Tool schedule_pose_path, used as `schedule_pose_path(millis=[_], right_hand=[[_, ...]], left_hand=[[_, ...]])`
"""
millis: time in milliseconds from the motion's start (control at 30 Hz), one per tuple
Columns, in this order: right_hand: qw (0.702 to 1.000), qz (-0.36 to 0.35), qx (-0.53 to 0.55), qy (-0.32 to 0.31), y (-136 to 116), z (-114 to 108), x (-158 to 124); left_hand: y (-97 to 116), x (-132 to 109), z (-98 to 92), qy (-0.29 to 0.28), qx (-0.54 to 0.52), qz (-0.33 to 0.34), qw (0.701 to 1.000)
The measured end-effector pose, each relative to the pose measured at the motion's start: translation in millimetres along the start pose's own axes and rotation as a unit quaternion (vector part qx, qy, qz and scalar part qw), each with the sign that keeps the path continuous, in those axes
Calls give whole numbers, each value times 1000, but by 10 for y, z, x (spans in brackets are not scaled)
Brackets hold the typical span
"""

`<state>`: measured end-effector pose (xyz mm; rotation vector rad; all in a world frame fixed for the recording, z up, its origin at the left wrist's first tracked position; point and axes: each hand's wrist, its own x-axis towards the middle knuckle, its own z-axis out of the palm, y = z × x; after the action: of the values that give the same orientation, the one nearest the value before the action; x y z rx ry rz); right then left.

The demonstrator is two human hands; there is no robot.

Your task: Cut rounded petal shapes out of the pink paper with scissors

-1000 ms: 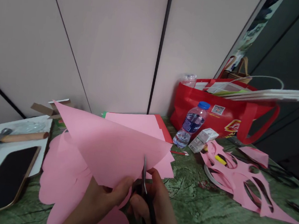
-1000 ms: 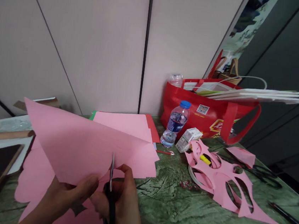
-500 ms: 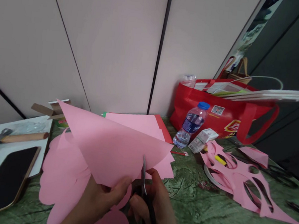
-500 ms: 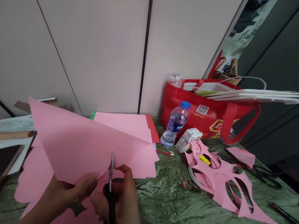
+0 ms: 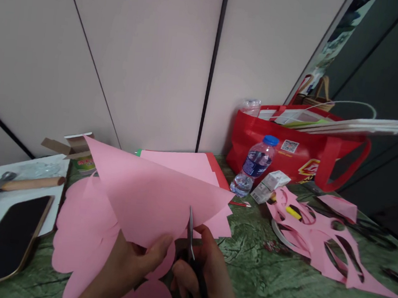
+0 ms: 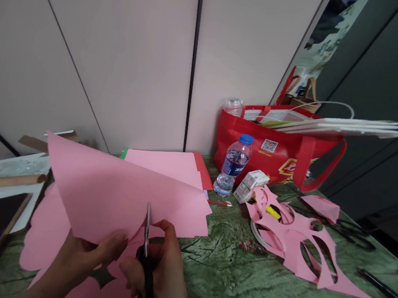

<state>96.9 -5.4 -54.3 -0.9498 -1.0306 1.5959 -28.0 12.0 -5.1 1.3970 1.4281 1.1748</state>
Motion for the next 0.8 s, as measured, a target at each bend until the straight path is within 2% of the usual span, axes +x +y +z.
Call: schedule_pose_path(millis=[267, 433, 500, 600, 800], right_hand=[[1000, 10, 4, -6, 61, -6, 10], [1000, -3, -13, -10, 24, 19, 1], [1000, 3, -12, -8, 8, 34, -10], [1000, 9, 7, -9, 9, 40, -15], [1000, 20, -4, 6, 62, 16, 51]], left_hand=[[-55, 18, -22, 7, -4, 9, 1000], [-38, 7, 17, -47, -56, -8, 997], [-24, -2, 38, -50, -62, -18, 997], [-13, -18, 61, -33, -46, -43, 997], [33, -54, 83, 37, 2, -70, 997]])
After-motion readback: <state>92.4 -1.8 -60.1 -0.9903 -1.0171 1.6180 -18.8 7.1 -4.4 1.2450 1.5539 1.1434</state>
